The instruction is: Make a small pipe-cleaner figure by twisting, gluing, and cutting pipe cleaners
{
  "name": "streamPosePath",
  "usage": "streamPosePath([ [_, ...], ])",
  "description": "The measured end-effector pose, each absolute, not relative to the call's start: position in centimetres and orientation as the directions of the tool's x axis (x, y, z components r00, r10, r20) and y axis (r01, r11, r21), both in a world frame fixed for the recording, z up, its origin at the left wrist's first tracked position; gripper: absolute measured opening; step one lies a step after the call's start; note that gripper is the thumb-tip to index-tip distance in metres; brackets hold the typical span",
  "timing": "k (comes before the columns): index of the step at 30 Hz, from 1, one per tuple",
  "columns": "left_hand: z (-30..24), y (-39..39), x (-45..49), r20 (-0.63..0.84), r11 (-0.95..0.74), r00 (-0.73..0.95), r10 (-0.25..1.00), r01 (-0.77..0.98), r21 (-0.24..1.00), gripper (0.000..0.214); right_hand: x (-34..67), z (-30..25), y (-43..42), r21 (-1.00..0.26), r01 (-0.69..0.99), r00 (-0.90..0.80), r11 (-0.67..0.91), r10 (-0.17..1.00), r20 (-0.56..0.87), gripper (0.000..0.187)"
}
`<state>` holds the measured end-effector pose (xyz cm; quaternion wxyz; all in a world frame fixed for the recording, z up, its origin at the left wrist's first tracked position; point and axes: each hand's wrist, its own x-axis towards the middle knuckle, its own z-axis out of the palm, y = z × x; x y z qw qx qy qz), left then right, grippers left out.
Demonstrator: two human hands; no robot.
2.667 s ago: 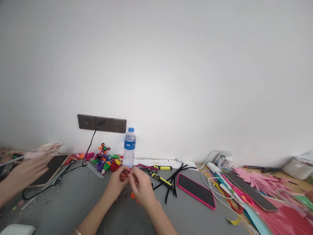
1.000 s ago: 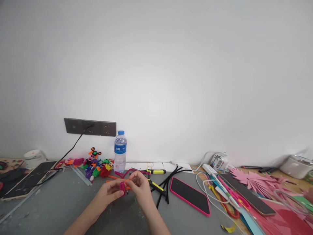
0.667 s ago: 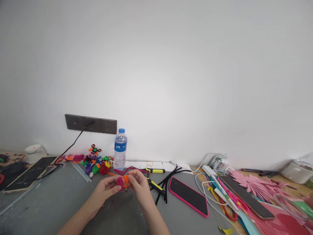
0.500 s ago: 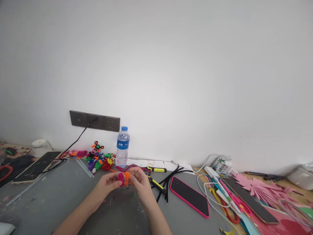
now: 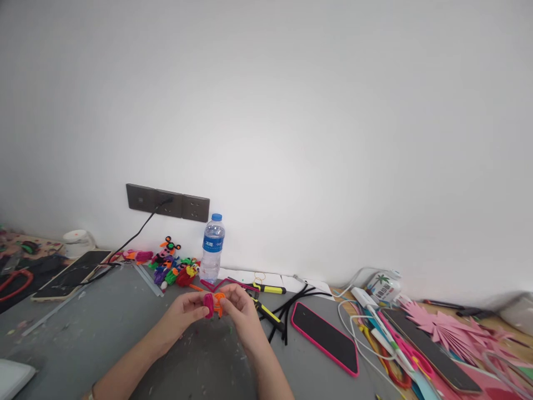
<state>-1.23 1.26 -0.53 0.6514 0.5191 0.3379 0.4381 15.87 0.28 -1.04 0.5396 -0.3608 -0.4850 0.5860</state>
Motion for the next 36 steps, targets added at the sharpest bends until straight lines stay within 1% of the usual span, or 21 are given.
streamPosePath([
  [3,-0.1,1.0,-1.3,0.013,0.082,0.384,0.923,-0.232,0.969,0.033,15.7,-0.5,-0.1,-0.945,-0.327,-0.19,0.012,0.979,0.078,0.037],
  [9,0.2,1.0,-1.4,0.033,0.054,0.363,0.931,-0.226,0.973,0.033,15.5,-0.3,-0.2,-0.957,-0.29,-0.216,-0.026,0.976,0.039,0.037],
  [14,0.4,0.9,-1.4,0.048,0.045,0.392,0.919,-0.223,0.974,0.031,15.5,-0.6,0.0,-0.943,-0.33,-0.182,-0.038,0.983,0.024,0.035],
  [17,0.6,0.8,-1.3,0.051,0.04,0.404,0.913,-0.213,0.976,0.032,15.6,-0.6,0.0,-0.947,-0.32,-0.163,-0.004,0.985,0.051,0.035],
  [21,0.3,0.9,-1.3,0.048,0.05,0.407,0.912,-0.228,0.972,0.034,15.9,-0.4,0.0,-0.965,-0.249,-0.179,0.081,0.976,0.128,0.039],
  [25,-0.6,1.2,-1.4,0.052,0.055,0.398,0.916,-0.252,0.966,0.033,16.3,-0.1,0.1,-0.968,-0.185,-0.168,0.17,0.965,0.201,0.032],
  [29,-0.8,1.3,-1.4,0.064,0.052,0.399,0.915,-0.271,0.961,0.032,16.3,-0.1,0.3,-0.967,-0.131,-0.164,0.219,0.957,0.239,0.032],
  [32,-0.8,1.3,-1.4,0.067,0.054,0.41,0.91,-0.276,0.96,0.03,16.0,-0.3,0.2,-0.967,-0.06,-0.142,0.248,0.957,0.255,0.031],
  [36,-1.2,1.5,-1.5,0.083,0.043,0.405,0.911,-0.294,0.955,0.029,16.0,-0.5,0.2,-0.939,0.063,-0.108,0.337,0.938,0.329,0.021],
])
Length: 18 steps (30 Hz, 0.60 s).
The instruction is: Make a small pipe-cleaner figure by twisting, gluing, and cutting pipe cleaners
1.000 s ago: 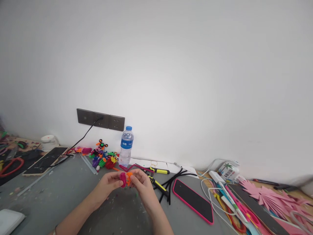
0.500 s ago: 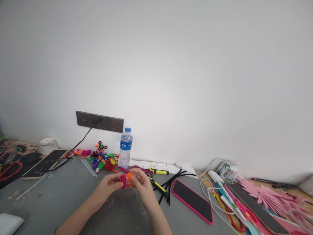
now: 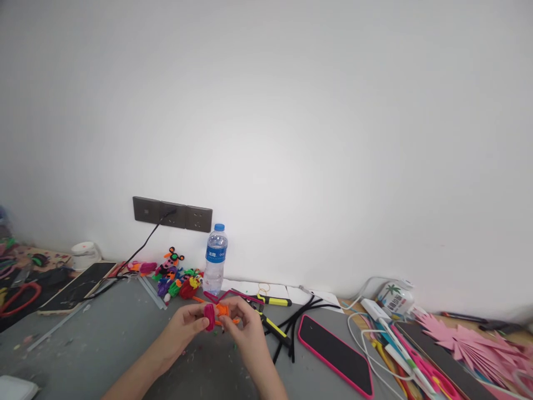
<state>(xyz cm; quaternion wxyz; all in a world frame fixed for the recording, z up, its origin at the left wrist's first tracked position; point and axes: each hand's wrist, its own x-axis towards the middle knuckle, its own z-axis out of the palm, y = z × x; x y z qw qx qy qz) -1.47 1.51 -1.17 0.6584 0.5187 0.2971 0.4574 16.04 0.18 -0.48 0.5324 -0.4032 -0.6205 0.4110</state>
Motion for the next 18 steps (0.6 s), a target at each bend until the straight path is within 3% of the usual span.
streamPosePath([
  [8,-0.4,1.2,-1.3,0.021,0.122,0.393,0.919,-0.335,0.934,0.039,16.3,-0.4,0.2,-0.805,0.294,-0.072,0.515,0.852,0.519,0.011],
  [12,-0.3,1.1,-1.3,0.002,0.158,0.416,0.91,-0.35,0.923,0.041,16.2,-0.2,0.1,-0.753,0.312,-0.075,0.579,0.805,0.589,0.012],
  [18,-0.1,1.0,-1.5,0.015,0.15,0.415,0.91,-0.362,0.92,0.036,16.3,-0.2,-0.1,-0.802,0.267,-0.042,0.534,0.838,0.544,0.008],
])
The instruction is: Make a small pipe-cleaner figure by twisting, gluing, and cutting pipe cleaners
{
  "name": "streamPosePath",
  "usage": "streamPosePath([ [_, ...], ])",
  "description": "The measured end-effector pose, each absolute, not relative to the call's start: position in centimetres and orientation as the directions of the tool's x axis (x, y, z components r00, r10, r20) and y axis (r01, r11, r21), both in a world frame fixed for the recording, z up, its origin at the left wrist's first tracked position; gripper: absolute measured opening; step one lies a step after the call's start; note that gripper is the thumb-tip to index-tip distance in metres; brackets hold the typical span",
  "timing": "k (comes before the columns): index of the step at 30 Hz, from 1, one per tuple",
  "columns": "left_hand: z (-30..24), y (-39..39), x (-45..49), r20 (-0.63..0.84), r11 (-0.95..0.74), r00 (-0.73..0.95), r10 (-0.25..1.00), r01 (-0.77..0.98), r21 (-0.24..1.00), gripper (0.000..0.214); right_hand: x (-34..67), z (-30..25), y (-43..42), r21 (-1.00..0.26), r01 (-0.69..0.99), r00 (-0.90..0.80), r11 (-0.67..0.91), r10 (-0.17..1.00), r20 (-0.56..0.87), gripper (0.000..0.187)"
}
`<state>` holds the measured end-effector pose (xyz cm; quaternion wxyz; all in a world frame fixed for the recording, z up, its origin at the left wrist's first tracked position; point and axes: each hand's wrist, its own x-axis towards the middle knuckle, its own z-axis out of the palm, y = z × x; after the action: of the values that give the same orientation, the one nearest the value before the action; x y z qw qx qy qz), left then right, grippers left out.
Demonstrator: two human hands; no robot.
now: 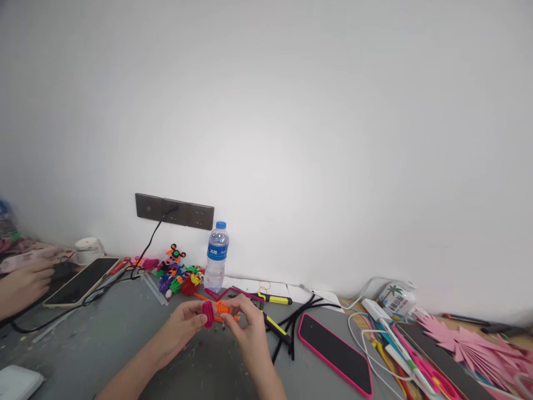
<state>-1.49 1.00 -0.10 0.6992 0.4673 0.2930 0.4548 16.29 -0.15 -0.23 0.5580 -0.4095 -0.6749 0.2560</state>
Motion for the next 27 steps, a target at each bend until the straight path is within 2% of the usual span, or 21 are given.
streamPosePath([
  [10,0.1,0.8,-1.5,0.035,0.142,0.422,0.906,-0.381,0.913,0.035,16.1,-0.6,-0.1,-0.857,0.154,-0.031,0.491,0.87,0.493,0.008],
  [16,-0.3,0.8,-1.7,0.061,0.108,0.453,0.889,-0.338,0.935,0.033,16.1,-0.7,0.0,-0.778,0.306,-0.06,0.549,0.827,0.56,0.005],
  [20,-0.6,1.0,-1.8,0.055,0.054,0.454,0.889,-0.223,0.973,0.03,16.0,-0.5,-0.3,-0.71,0.391,-0.161,0.586,0.803,0.574,0.007],
  [23,-0.6,1.3,-1.8,0.067,0.023,0.431,0.9,-0.2,0.98,0.031,15.9,0.8,-0.7,-0.676,0.42,-0.213,0.606,0.79,0.575,0.009],
  [27,-0.5,1.7,-1.7,0.105,-0.041,0.388,0.915,-0.17,0.985,0.035,15.7,3.5,-2.1,-0.615,0.439,-0.076,0.655,0.709,0.701,0.006],
])
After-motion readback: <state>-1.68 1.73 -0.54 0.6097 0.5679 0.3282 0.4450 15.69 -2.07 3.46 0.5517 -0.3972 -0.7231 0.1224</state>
